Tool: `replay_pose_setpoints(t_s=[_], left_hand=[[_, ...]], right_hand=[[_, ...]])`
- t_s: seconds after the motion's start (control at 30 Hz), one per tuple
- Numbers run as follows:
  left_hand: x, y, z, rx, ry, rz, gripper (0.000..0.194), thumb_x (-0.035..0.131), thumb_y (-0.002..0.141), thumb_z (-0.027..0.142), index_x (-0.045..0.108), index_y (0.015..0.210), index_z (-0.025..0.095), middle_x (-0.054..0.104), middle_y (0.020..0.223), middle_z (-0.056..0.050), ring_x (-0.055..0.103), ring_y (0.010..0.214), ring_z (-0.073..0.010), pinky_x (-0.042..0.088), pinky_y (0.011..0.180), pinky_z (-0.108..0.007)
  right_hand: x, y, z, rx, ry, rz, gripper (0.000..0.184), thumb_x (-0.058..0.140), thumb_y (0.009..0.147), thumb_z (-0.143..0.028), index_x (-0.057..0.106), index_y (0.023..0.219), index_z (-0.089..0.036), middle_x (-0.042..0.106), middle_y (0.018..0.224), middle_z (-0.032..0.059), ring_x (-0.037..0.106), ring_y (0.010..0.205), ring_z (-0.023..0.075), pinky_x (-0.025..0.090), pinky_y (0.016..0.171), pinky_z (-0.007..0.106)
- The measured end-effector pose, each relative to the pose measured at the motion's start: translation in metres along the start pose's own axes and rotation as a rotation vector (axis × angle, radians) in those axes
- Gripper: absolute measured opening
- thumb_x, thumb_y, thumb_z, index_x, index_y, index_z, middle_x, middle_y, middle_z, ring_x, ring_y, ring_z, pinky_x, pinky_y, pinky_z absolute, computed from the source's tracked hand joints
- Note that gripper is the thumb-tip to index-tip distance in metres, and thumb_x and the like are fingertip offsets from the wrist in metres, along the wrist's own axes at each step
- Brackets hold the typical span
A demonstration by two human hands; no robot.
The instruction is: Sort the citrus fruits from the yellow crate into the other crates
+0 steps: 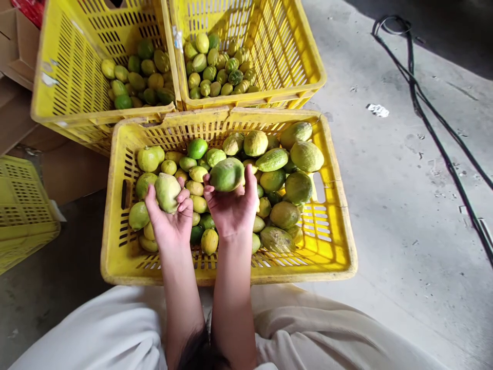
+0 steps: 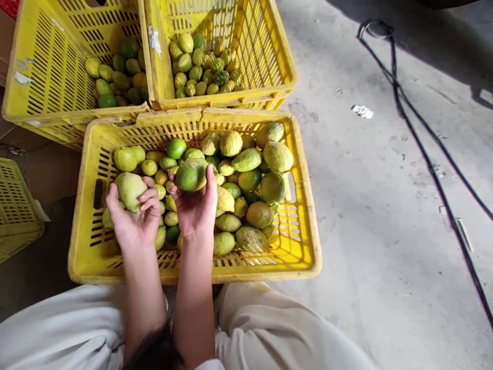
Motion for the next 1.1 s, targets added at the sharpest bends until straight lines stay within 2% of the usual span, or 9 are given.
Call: replay_pose_setpoints(t_s=[0.13, 0.27, 0.37, 0.5, 0.63, 0.73, 0.9, 1.0, 1.1], left_hand=[[-0.0021, -0.0002, -0.0008, -0.018, 0.072, 0.069, 0.039, 0.04, 0.109, 0.05, 0.059, 0.095, 0.019, 0.059, 0.077, -0.002, 0.046, 0.051, -0.0039, 0.032, 0.035, -0.006], [-0.0021, 0.0005, -0.0008, -0.016, 0.187, 0.023, 0.043, 0.047, 0.106, 0.055, 0.058, 0.087, 0.017, 0.056, 0.073, 0.0, 0.036, 0.044, -0.0024, 0.026, 0.031, -0.008], [-0.0023, 0.0018, -0.0012, -0.032, 0.176, -0.002, 0.053, 0.04, 0.106, 0.063, 0.059, 0.089, 0.017, 0.059, 0.075, -0.002, 0.037, 0.044, -0.0035, 0.025, 0.03, -0.01], [-0.0034, 0.0038, 0.0007, 0.023, 0.122, 0.033, 0.048, 0.035, 0.11, 0.056, 0.062, 0.095, 0.018, 0.063, 0.079, -0.004, 0.043, 0.05, -0.0075, 0.029, 0.033, -0.013], [-0.0022, 0.0039, -0.0001, 0.042, 0.072, -0.001, 0.039, 0.04, 0.11, 0.047, 0.065, 0.096, 0.021, 0.064, 0.079, -0.003, 0.05, 0.058, -0.0103, 0.038, 0.043, -0.015], [-0.0037, 0.0034, -0.0002, 0.047, 0.04, -0.02, 0.037, 0.044, 0.108, 0.047, 0.064, 0.096, 0.018, 0.068, 0.084, -0.005, 0.054, 0.064, -0.0111, 0.044, 0.049, -0.017], [-0.0051, 0.0046, 0.0009, 0.07, 0.043, -0.057, 0.039, 0.044, 0.107, 0.05, 0.066, 0.096, 0.019, 0.068, 0.089, -0.005, 0.05, 0.064, -0.0111, 0.047, 0.053, -0.02], [-0.0063, 0.0039, -0.0009, 0.04, 0.063, -0.024, 0.039, 0.047, 0.104, 0.05, 0.068, 0.102, 0.018, 0.064, 0.085, -0.005, 0.052, 0.067, -0.0113, 0.048, 0.055, -0.018], [-0.006, 0.0005, -0.0016, 0.05, 0.111, 0.003, 0.037, 0.054, 0.099, 0.047, 0.07, 0.106, 0.014, 0.059, 0.08, -0.004, 0.055, 0.069, -0.0127, 0.048, 0.054, -0.019]], right_hand=[[-0.0003, -0.0013, -0.0024, -0.021, -0.025, 0.025, 0.039, 0.061, 0.095, -0.059, 0.065, 0.089, -0.021, 0.068, 0.077, -0.0003, 0.064, 0.063, 0.0108, 0.056, 0.05, 0.018], [0.0016, -0.0021, -0.0049, -0.024, -0.009, -0.019, 0.046, 0.045, 0.1, -0.061, 0.062, 0.084, -0.021, 0.066, 0.074, -0.0009, 0.043, 0.046, 0.0057, 0.041, 0.037, 0.014], [0.0012, -0.0009, -0.0041, -0.012, 0.019, -0.045, 0.045, 0.045, 0.101, -0.059, 0.063, 0.087, -0.02, 0.068, 0.079, 0.0003, 0.033, 0.043, 0.0037, 0.033, 0.033, 0.013], [-0.0008, 0.0013, -0.0029, -0.036, 0.053, -0.025, 0.034, 0.053, 0.1, -0.054, 0.065, 0.093, -0.023, 0.068, 0.08, 0.0002, 0.052, 0.054, 0.0075, 0.039, 0.041, 0.013], [-0.0001, 0.0017, -0.0044, -0.104, 0.068, -0.039, 0.034, 0.051, 0.099, -0.058, 0.065, 0.099, -0.027, 0.071, 0.087, 0.0, 0.067, 0.073, 0.0151, 0.053, 0.055, 0.023], [0.0, 0.0018, -0.0049, -0.139, 0.069, -0.036, 0.029, 0.059, 0.095, -0.057, 0.064, 0.098, -0.029, 0.073, 0.098, -0.0006, 0.071, 0.082, 0.0179, 0.058, 0.062, 0.028], [-0.004, 0.0016, -0.0038, -0.128, 0.084, 0.043, 0.016, 0.069, 0.083, -0.033, 0.064, 0.097, -0.026, 0.074, 0.095, -0.0016, 0.075, 0.086, 0.0197, 0.057, 0.061, 0.025], [-0.003, 0.0002, -0.0047, -0.125, 0.076, -0.016, 0.02, 0.061, 0.083, -0.035, 0.065, 0.099, -0.022, 0.076, 0.102, 0.0036, 0.076, 0.099, 0.0238, 0.058, 0.064, 0.027], [-0.0054, -0.0008, -0.0065, -0.169, 0.012, -0.024, 0.019, 0.061, 0.083, -0.037, 0.066, 0.096, -0.024, 0.074, 0.095, 0.0007, 0.075, 0.096, 0.0221, 0.063, 0.074, 0.033]])
Point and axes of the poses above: each hand's wrist, its own y-axis towards the middle knuckle, its own x-axis out of the palm, z = x × y, the point moved 5 cm from there along y, towards the middle knuckle
